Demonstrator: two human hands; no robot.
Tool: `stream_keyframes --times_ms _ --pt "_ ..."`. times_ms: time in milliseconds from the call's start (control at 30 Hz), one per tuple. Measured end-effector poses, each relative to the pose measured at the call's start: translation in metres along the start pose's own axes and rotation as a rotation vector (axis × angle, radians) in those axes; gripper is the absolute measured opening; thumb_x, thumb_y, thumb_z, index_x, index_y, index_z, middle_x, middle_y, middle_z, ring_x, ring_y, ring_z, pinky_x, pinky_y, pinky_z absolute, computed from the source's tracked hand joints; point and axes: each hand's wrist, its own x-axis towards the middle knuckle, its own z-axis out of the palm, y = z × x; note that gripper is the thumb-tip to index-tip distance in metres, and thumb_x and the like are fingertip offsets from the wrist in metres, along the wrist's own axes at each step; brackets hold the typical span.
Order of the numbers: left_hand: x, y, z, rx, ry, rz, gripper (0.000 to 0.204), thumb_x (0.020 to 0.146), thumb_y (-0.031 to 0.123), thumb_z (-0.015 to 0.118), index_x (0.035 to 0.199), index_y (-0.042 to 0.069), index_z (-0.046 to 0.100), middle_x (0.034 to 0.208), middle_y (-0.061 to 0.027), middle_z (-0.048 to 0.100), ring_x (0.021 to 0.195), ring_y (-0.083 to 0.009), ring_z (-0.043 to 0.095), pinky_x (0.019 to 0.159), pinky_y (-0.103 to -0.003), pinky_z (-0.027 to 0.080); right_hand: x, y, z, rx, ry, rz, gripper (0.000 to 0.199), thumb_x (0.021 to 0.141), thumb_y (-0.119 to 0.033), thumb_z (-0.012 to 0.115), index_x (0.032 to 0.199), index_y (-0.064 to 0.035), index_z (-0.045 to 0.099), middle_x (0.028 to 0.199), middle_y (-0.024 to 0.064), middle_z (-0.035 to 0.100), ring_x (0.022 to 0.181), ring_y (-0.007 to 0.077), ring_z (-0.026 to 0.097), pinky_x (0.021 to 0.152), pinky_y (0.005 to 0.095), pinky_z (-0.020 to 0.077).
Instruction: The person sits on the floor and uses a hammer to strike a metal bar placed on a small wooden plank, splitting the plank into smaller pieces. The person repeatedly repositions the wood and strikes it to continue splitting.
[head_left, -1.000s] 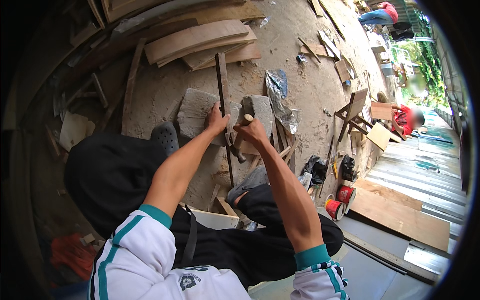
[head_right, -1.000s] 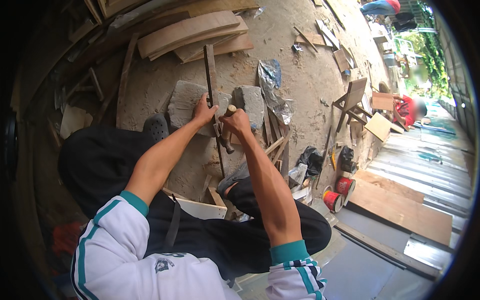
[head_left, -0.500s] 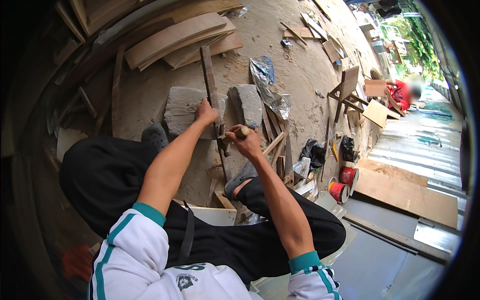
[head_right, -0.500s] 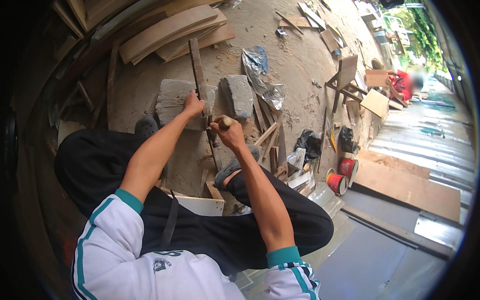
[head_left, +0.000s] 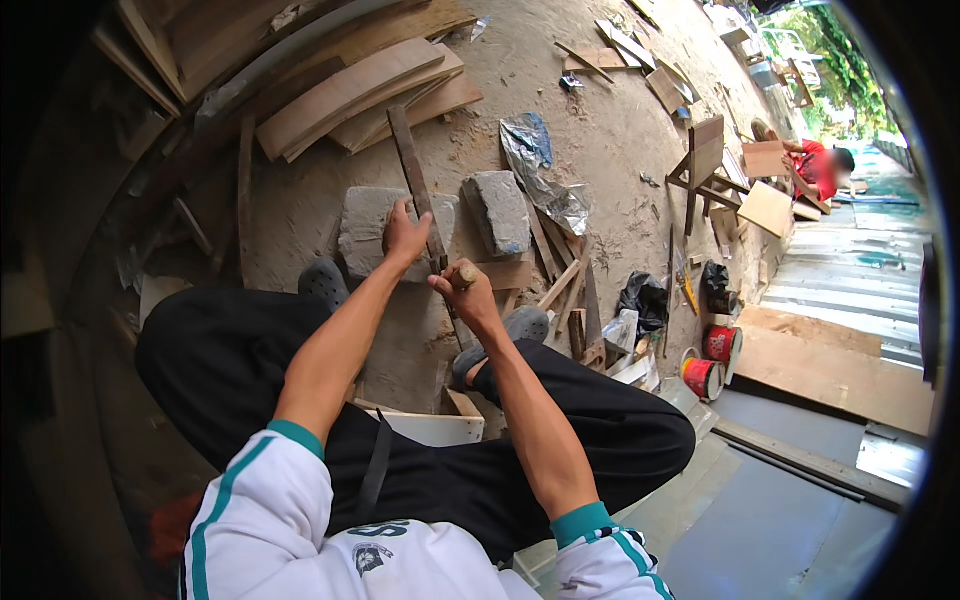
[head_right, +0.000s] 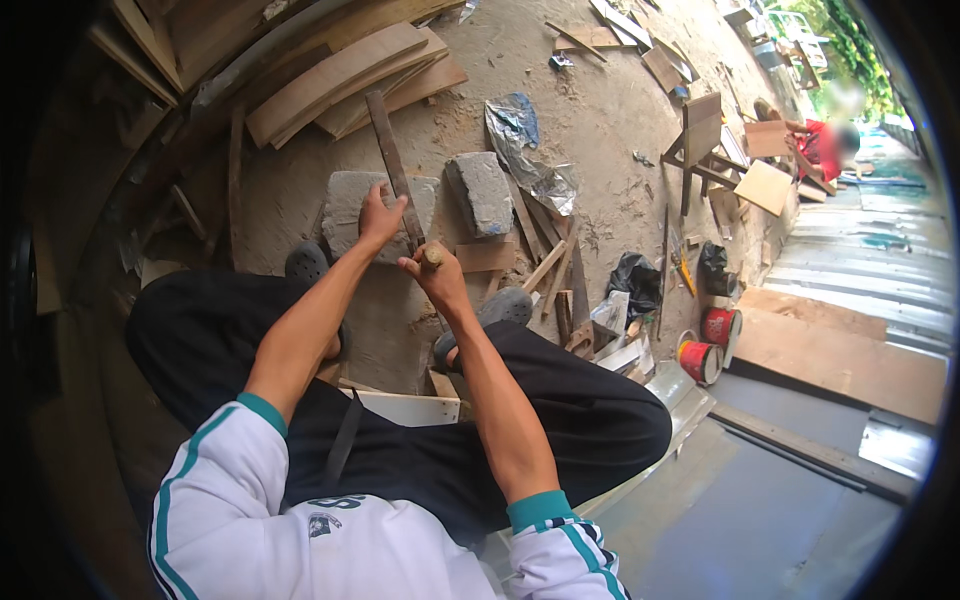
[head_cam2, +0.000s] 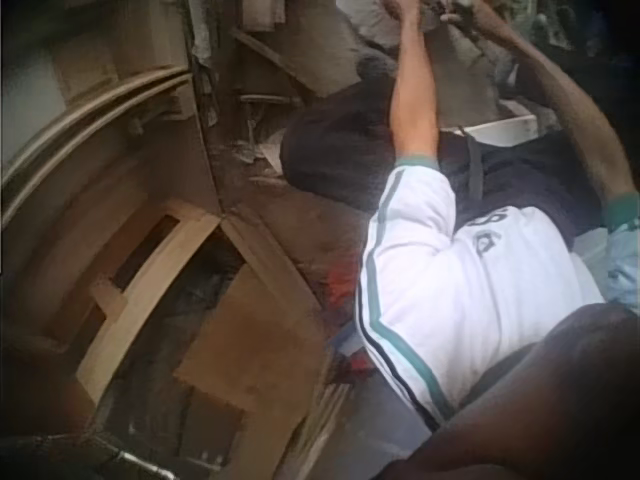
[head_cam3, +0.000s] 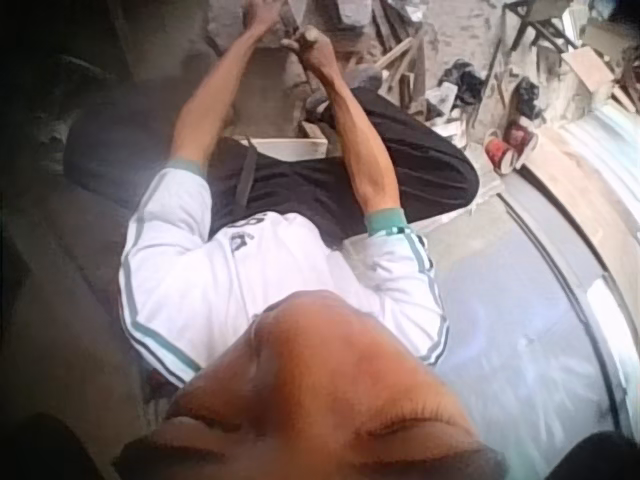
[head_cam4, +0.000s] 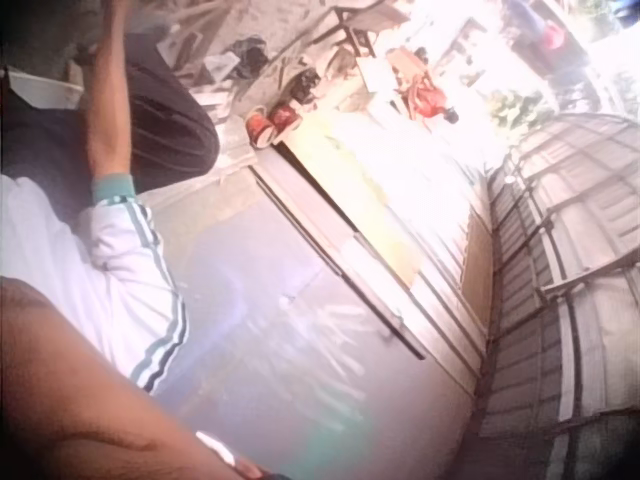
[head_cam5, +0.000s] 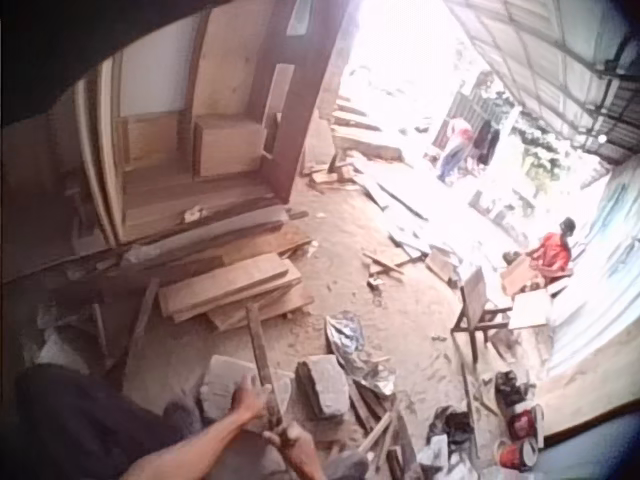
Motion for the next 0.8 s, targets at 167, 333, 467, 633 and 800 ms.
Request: stream_keyframes --times_ms 167,333,467,633,800 --pt "0.001 0.112 -0.036 -0.579 -0.326 0.302 0.059 0.102 0.047 0.048 0.14 0.002 0.048 0.143 -0.0128 0.051 0.134 -0.0237 0.045 0.114 -0.039 0.029 -0.011 0.001 0.005 0.037 0.13 -0.048 0.022 0.083 -0.02 0.079 0.088 -0.0044 0.064 0.075 0.0097 0.065 0.071 0.018 0.061 0.067 0.0328 0.0492" --pt "-0.043 0.125 -0.007 -0.438 -0.601 0.463 0.085 0.099 0.068 0.014 0.157 0.006 0.013 0.165 -0.0139 0.006 0.152 -0.0222 -0.003 0.122 -0.038 -0.004 -0.006 0.006 0.012 -0.161 0.264 -0.196 0.018 0.082 -0.015 0.075 0.094 -0.0041 0.067 0.082 0.021 0.068 0.079 0.0371 0.069 0.068 0.0417 0.0528" --pt "-0.068 0.138 0.011 -0.543 -0.815 0.4 0.077 0.103 0.059 0.008 0.158 0.006 0.003 0.166 -0.0086 -0.003 0.151 -0.0212 -0.009 0.121 -0.037 -0.01 -0.021 0.022 0.0 -0.113 0.247 -0.206 0.017 0.082 -0.015 0.073 0.095 -0.005 0.068 0.084 0.0219 0.068 0.082 0.0396 0.068 0.069 0.0437 0.0538" --pt "-0.033 0.159 -0.018 -0.504 -0.612 0.567 0.074 0.104 0.057 0.008 0.157 0.007 0.0 0.165 -0.0088 -0.007 0.151 -0.0191 -0.013 0.12 -0.037 -0.014 -0.017 0.023 0.0 -0.16 0.297 -0.248 0.018 0.082 -0.013 0.072 0.098 -0.0045 0.069 0.086 0.0219 0.069 0.081 0.0369 0.07 0.07 0.0402 0.0559" --pt "-0.11 0.116 0.047 -0.406 -0.777 0.318 0.074 0.103 0.058 0.007 0.158 0.01 0.001 0.165 -0.0108 -0.01 0.15 -0.0214 -0.017 0.119 -0.041 -0.015 -0.043 0.03 -0.005 0.017 0.197 -0.21 0.024 0.084 -0.018 0.074 0.102 -0.0027 0.068 0.083 0.0211 0.07 0.082 0.0312 0.073 0.068 0.0365 0.055"
